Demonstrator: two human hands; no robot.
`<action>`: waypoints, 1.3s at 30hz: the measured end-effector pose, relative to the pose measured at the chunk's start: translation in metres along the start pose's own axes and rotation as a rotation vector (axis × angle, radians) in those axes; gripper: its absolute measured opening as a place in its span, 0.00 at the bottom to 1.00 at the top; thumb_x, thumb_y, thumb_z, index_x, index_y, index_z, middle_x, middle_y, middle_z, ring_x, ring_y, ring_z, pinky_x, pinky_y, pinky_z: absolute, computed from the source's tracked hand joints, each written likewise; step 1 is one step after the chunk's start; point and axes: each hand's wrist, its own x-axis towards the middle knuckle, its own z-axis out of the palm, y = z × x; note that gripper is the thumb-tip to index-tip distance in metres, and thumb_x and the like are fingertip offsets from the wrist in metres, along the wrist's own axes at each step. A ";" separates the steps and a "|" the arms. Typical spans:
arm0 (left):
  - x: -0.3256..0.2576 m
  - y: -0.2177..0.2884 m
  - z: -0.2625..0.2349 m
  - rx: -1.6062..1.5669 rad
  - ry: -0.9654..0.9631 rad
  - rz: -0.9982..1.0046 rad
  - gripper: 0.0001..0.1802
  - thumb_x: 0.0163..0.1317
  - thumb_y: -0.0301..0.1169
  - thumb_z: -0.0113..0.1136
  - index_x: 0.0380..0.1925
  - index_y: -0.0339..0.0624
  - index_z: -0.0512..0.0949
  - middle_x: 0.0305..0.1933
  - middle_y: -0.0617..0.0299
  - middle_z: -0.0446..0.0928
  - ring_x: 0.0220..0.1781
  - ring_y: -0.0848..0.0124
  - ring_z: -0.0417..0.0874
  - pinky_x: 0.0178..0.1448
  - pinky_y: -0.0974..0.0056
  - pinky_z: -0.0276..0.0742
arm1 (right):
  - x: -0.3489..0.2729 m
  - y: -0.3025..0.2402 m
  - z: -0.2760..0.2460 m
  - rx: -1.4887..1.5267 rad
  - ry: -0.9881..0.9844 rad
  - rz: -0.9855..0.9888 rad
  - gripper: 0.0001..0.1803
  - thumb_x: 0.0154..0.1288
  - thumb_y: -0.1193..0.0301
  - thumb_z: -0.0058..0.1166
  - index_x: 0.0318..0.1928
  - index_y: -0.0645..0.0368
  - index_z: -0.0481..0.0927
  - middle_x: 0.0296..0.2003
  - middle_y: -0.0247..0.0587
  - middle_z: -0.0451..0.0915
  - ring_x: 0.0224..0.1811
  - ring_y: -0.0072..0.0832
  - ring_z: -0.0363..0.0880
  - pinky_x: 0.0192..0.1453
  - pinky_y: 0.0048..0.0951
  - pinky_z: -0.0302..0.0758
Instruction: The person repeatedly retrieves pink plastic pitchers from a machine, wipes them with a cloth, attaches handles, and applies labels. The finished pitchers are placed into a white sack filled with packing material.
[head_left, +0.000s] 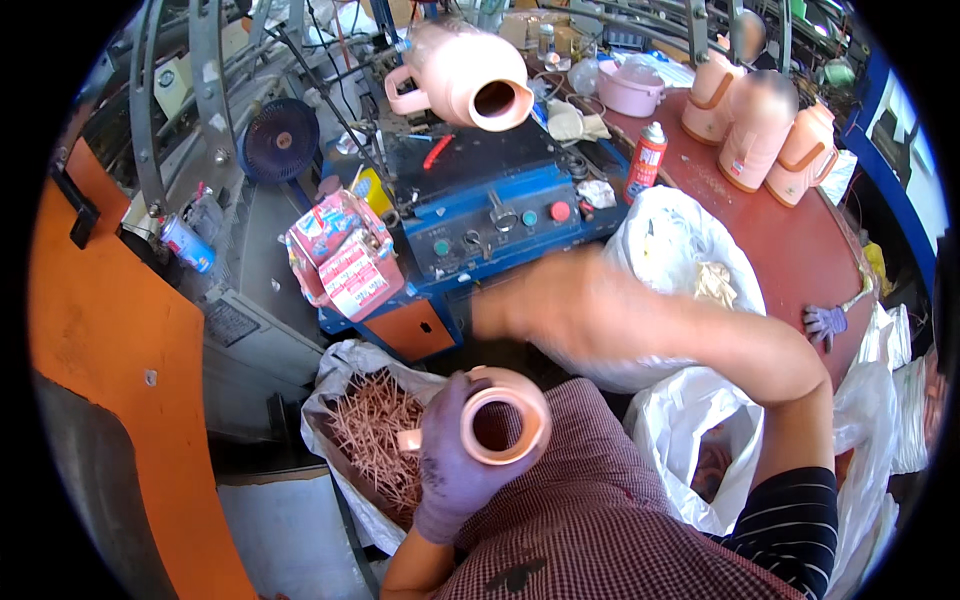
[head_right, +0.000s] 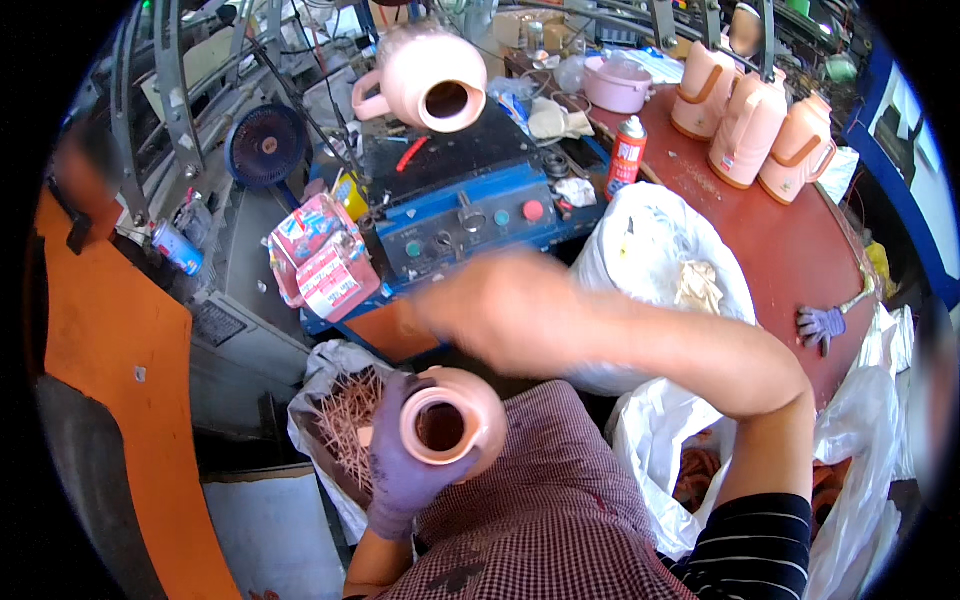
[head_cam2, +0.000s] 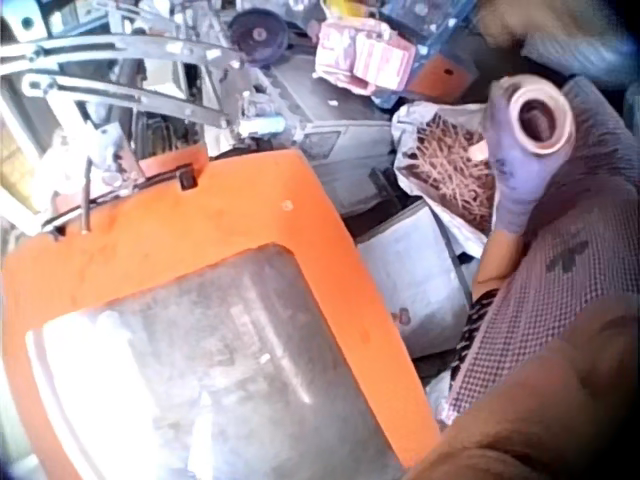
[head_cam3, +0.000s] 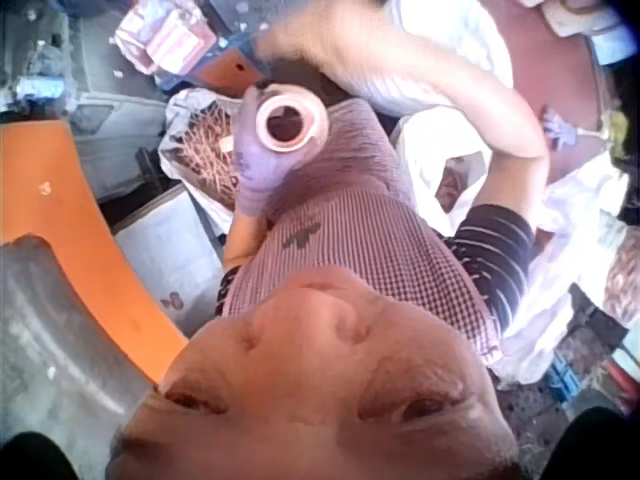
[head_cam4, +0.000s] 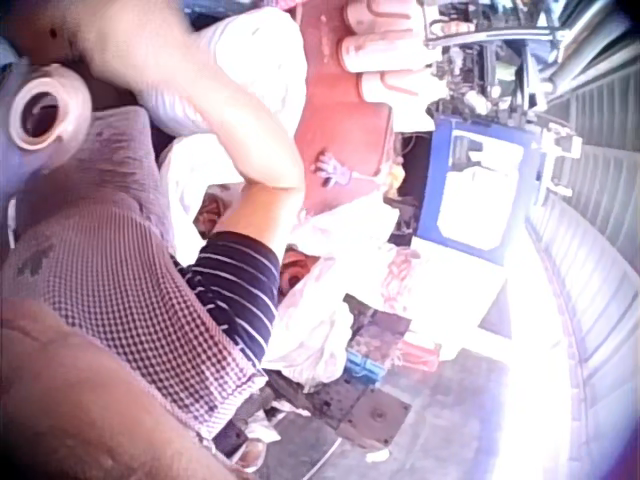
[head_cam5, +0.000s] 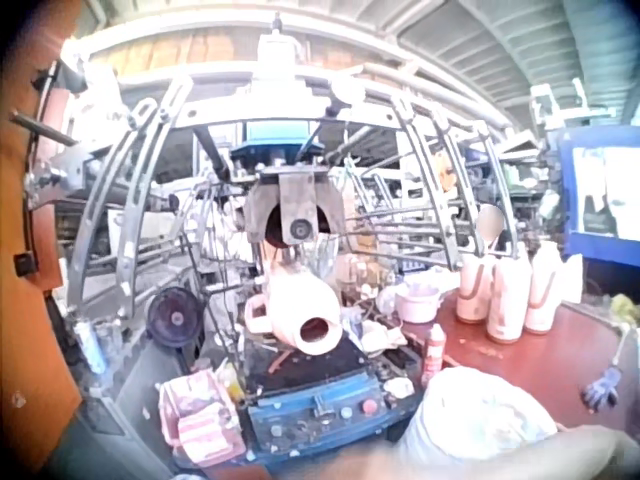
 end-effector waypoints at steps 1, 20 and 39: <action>-0.008 -0.003 -0.008 0.048 0.111 0.031 0.41 0.37 0.39 0.82 0.50 0.36 0.71 0.43 0.52 0.77 0.48 0.54 0.80 0.52 0.57 0.77 | 0.019 0.023 -0.009 -0.203 0.205 0.031 0.20 0.59 0.67 0.59 0.53 0.52 0.76 0.45 0.50 0.79 0.40 0.47 0.82 0.43 0.41 0.81; 0.048 0.072 -0.094 0.145 0.969 0.679 0.61 0.41 0.36 0.76 0.70 0.35 0.45 0.62 0.43 0.66 0.61 0.52 0.72 0.62 0.48 0.71 | -0.050 -0.094 -0.097 -0.866 0.248 -0.048 0.21 0.54 0.62 0.61 0.51 0.48 0.80 0.42 0.41 0.80 0.26 0.22 0.74 0.27 0.20 0.70; 0.327 -0.001 -0.004 0.754 0.503 0.872 0.28 0.46 0.28 0.67 0.51 0.49 0.71 0.61 0.58 0.69 0.66 0.50 0.67 0.67 0.48 0.64 | -0.110 -0.079 -0.054 -0.365 0.044 0.488 0.21 0.48 0.53 0.66 0.38 0.53 0.84 0.29 0.38 0.75 0.20 0.34 0.80 0.21 0.30 0.74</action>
